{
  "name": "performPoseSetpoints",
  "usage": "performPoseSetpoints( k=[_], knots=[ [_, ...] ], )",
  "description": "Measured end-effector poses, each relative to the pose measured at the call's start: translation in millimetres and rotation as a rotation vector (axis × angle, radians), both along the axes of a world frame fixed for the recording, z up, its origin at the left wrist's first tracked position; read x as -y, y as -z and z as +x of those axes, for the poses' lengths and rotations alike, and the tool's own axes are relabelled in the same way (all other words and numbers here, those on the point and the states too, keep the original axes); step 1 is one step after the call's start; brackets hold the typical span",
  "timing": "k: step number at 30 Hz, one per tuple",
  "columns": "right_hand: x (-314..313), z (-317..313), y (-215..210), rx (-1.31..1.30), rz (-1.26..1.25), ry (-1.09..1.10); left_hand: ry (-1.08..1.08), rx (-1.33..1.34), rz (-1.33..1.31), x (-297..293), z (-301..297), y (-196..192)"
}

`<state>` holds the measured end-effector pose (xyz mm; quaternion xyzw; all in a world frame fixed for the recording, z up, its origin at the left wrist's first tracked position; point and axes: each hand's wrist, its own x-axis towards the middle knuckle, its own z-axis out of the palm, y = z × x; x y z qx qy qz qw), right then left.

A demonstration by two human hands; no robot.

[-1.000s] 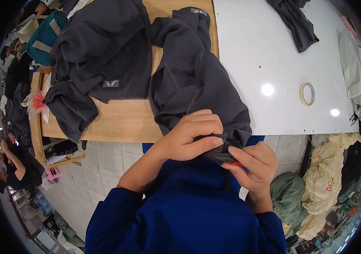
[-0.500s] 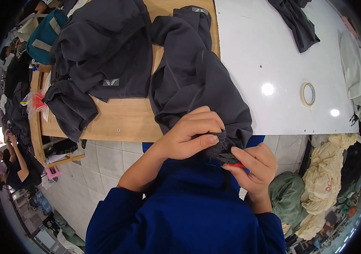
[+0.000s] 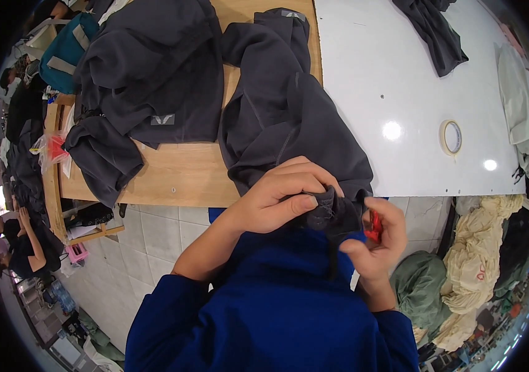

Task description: Inspecting and trimming loose threads from the waistbands of dark grey trousers.

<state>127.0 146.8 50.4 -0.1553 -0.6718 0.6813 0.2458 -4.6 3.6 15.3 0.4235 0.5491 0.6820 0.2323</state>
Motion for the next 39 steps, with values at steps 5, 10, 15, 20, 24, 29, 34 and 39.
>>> performPoseSetpoints(
  k=[5,10,15,20,24,29,34,39],
  knots=[
    [-3,-11,13,0.061,0.393,-0.153,0.039,-0.010,-0.040,3,3,2],
    [-16,-25,3,0.222,0.244,-0.035,0.121,0.097,-0.042,6,8,8],
    [-28,-26,0,0.342,0.166,-0.210,0.057,0.382,-0.083,7,10,8],
    [-10,-30,3,0.314,0.131,-0.391,0.071,0.103,-0.094,6,1,11],
    [-17,-33,5,0.341,-0.105,-0.454,0.130,0.108,-0.100,9,1,7],
    [-27,-34,16,0.394,-0.545,-0.587,0.226,0.144,-0.106,11,-4,10],
    [-28,-38,16,0.319,-0.642,-0.464,0.238,0.640,-0.045,15,2,12],
    [-33,-38,24,0.178,-0.648,-0.255,0.285,0.753,0.060,12,3,16]
  ],
)
